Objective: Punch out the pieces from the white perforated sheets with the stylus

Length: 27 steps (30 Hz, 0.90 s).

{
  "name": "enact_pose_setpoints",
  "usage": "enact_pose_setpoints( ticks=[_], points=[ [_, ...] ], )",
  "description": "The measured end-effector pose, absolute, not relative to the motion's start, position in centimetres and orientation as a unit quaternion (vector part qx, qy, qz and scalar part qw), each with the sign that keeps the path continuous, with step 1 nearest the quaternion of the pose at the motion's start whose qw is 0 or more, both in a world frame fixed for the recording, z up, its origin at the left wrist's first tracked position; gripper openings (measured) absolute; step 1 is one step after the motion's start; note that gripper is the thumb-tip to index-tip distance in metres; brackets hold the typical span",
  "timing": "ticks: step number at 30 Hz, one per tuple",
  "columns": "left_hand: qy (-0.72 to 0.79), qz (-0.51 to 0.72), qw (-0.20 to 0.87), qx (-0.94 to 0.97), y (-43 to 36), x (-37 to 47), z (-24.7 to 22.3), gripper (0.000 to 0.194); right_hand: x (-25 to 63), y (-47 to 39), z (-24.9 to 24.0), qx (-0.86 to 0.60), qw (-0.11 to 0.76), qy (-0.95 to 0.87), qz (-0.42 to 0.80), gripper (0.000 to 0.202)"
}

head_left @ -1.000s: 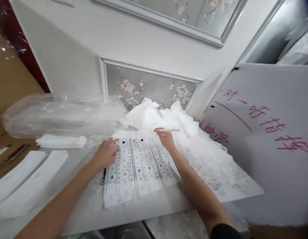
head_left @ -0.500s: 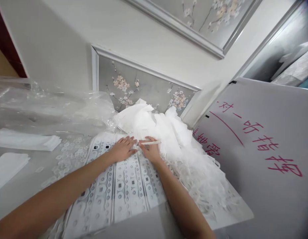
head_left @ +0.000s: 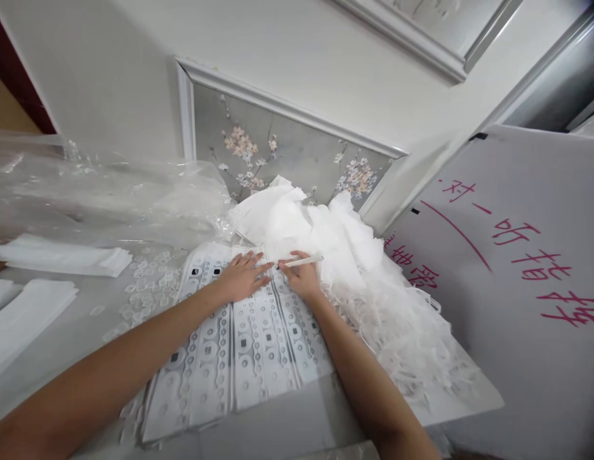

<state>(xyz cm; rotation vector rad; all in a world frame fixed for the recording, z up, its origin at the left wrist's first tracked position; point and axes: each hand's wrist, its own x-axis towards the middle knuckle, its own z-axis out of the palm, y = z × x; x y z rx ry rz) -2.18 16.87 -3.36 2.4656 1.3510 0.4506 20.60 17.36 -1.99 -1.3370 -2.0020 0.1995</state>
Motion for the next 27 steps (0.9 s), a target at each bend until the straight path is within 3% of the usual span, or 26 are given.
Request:
enact_pose_setpoints(
  ticks=[27],
  points=[
    [0.477, 0.13, 0.074, 0.866, 16.52, -2.06, -3.21, 0.068, 20.35, 17.0, -2.12, -0.473, 0.358, -0.804, 0.032, 0.022]
  ],
)
